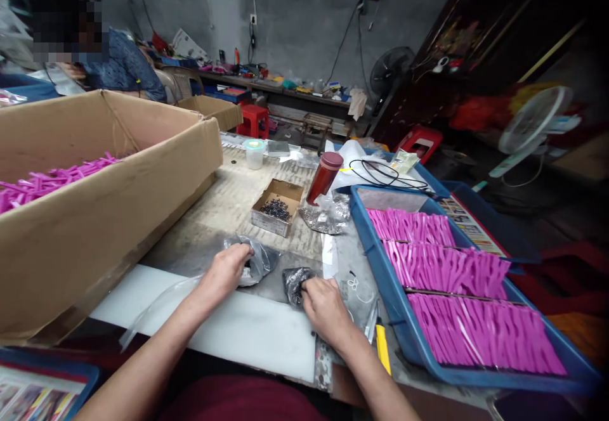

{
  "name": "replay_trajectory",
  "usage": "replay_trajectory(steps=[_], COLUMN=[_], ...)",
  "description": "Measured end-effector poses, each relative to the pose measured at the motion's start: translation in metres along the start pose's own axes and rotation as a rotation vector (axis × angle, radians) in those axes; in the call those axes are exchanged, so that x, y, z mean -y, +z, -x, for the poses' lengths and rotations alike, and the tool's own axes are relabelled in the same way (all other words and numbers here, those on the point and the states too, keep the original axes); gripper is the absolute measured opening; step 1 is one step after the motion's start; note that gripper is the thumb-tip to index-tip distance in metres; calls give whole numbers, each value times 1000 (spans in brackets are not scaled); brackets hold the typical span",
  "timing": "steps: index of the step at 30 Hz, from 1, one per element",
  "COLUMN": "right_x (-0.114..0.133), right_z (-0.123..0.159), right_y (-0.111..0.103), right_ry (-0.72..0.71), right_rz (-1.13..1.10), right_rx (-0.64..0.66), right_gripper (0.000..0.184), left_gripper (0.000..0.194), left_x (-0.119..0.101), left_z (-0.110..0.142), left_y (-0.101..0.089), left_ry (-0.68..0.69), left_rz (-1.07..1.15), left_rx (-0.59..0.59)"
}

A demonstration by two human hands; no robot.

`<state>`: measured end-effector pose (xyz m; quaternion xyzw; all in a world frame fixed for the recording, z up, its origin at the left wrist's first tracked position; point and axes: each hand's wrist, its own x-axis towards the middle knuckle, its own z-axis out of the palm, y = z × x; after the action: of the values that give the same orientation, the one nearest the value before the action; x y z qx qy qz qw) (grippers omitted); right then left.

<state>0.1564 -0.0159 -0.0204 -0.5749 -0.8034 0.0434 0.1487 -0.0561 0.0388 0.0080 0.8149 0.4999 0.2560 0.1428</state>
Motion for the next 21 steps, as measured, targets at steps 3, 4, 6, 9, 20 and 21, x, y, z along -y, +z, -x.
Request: replay_trajectory(steps=[3, 4, 6, 9, 20, 21], right_x=[-2, -2, -1, 2, 8, 7], right_z=[3, 4, 5, 5, 7, 7], right_y=[4, 4, 4, 0, -6, -5], right_ry=[-3, 11, 55, 128, 277, 280], right_rz=[-122, -158, -214, -266, -525, -569], right_rx=[-121, -161, -221, -254, -214, -217], right_gripper=[14, 14, 14, 13, 15, 19], left_gripper=[18, 17, 17, 18, 20, 20], left_x=[-15, -20, -31, -43, -63, -63], left_z=[4, 5, 8, 11, 13, 14], left_y=[4, 6, 11, 19, 33, 34], left_ry=[-75, -114, -188, -266, -338, -346], left_rz=[208, 277, 427, 670, 1021, 1029], left_rx=[-13, 1, 51, 131, 181, 182])
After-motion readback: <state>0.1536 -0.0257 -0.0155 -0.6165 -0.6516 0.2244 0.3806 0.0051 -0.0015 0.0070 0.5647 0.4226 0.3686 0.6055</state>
